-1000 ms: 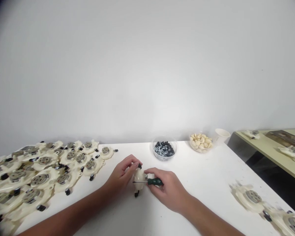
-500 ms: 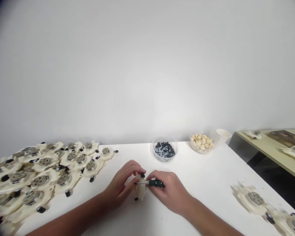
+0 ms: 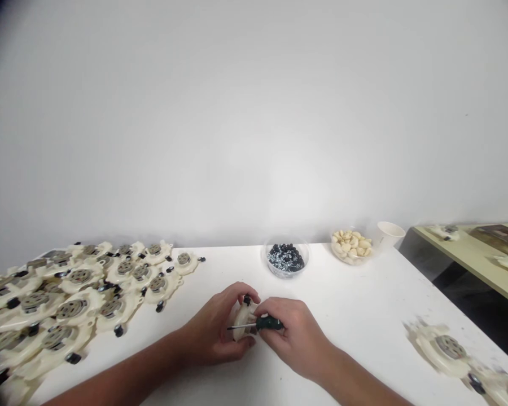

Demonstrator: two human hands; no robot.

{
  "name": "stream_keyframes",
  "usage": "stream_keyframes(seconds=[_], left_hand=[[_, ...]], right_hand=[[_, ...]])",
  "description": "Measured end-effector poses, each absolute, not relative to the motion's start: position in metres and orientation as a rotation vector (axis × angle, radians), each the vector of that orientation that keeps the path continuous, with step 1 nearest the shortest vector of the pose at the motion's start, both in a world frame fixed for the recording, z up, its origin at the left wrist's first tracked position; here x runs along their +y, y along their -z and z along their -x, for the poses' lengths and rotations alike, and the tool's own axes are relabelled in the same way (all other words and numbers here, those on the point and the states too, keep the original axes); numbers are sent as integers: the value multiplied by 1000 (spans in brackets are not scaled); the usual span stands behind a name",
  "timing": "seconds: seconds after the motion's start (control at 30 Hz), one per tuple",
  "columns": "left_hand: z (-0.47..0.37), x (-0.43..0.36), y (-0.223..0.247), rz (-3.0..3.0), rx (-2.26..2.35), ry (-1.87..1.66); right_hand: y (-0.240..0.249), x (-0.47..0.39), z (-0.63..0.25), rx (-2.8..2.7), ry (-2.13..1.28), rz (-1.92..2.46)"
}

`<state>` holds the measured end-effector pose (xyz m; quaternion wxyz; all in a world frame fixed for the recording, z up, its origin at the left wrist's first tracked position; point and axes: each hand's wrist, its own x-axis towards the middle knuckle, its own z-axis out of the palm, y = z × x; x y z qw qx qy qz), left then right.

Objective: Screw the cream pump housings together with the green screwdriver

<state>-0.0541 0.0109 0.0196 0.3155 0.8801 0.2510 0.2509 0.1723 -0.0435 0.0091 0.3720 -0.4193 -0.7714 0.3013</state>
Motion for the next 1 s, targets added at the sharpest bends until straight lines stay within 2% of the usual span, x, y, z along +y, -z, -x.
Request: stream_keyframes(seconds=[0.4,1.0], left_hand=[[49,19,-4,-2407,590,-603],[53,19,-11,-2260,519,-618]], right_hand=[[-10,-44,-172,-1968,-763,1054],[-11,-43,-175,-2022,-781,938]])
